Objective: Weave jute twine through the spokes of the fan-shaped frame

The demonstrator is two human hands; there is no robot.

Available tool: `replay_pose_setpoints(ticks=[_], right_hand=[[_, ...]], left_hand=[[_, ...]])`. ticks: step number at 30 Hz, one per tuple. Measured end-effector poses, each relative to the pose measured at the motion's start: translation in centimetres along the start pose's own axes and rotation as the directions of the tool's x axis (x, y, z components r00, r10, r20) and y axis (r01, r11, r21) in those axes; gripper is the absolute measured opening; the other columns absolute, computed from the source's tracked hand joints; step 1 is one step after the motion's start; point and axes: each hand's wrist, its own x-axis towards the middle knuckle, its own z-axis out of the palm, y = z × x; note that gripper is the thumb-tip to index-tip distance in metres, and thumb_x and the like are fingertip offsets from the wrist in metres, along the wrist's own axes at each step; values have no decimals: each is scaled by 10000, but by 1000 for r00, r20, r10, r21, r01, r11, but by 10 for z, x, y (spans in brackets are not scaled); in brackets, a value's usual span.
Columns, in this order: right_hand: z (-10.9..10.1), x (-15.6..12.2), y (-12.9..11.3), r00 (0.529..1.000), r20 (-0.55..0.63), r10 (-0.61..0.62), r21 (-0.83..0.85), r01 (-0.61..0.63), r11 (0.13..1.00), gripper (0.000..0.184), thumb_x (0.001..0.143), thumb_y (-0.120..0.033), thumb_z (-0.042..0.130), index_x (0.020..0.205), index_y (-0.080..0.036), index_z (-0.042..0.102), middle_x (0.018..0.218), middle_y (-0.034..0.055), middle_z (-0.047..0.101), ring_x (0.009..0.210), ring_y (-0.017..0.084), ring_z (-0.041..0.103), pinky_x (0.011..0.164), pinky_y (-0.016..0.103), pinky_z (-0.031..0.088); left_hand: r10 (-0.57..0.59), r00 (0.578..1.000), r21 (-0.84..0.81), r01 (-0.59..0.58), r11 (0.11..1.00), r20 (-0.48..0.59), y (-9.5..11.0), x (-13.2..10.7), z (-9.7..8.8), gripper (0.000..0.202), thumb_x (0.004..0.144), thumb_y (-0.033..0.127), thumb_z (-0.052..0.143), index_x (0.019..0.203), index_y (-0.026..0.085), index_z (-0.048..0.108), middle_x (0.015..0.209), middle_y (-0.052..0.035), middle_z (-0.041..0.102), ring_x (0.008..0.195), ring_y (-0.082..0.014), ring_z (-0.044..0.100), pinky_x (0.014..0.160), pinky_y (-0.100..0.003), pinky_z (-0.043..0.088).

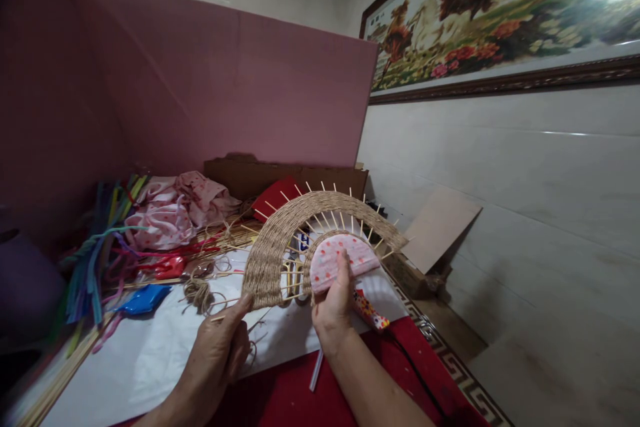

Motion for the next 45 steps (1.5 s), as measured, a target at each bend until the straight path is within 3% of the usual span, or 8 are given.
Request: replay_pose_setpoints(ticks=[10,20,31,34,39,45], right_hand=[[0,0,1,1000,-9,0,12,0,1000,567,686,-472,544,1184,-213,463,1091,39,599,952,167,574,843,334,449],[0,-1,3,999,43,-3,15,2,1000,549,689,-465,546,1170,-208,476,1077,39,607,948,166,575,846,331,447],[2,-4,6,1000,27,9,35,-10,999,529,680,-454,564,1141,-201,502,1084,40,602,937,168,578,836,325,452],[2,-3,4,999,36,23,23,-24,999,524,689,-466,548,1136,-197,506,1060,41,615,941,170,579,835,327,456],[-1,1,4,999,-8,33,-2,-33,999,513,687,-471,545,1124,-203,514,1059,42,618,929,173,586,825,338,463],[-1,0,4,999,15,47,28,-48,998,531,676,-466,563,1125,-185,517,1044,55,622,929,180,585,831,338,459]], left_hand=[[-38,999,-6,38,999,-5,5,-1,3,492,660,580,522,422,199,321,204,76,261,205,-45,182,281,-183,121],[-57,996,-131,66,989,73,2,-2,1,385,685,513,552,530,181,435,220,104,267,204,-40,149,261,-169,128],[-115,993,-149,116,982,15,-1,2,0,398,656,502,588,517,185,392,238,107,281,211,-35,164,274,-168,115],[-64,997,-103,68,992,45,-2,0,1,388,669,490,582,515,180,407,230,101,285,215,-33,160,276,-174,113],[-41,989,-81,53,995,143,-4,-1,-1,301,672,439,607,707,147,544,222,107,306,211,-29,150,284,-173,96],[-74,993,-142,87,986,97,-8,2,-1,358,679,447,600,522,150,476,219,86,310,212,-26,198,297,-173,145]])
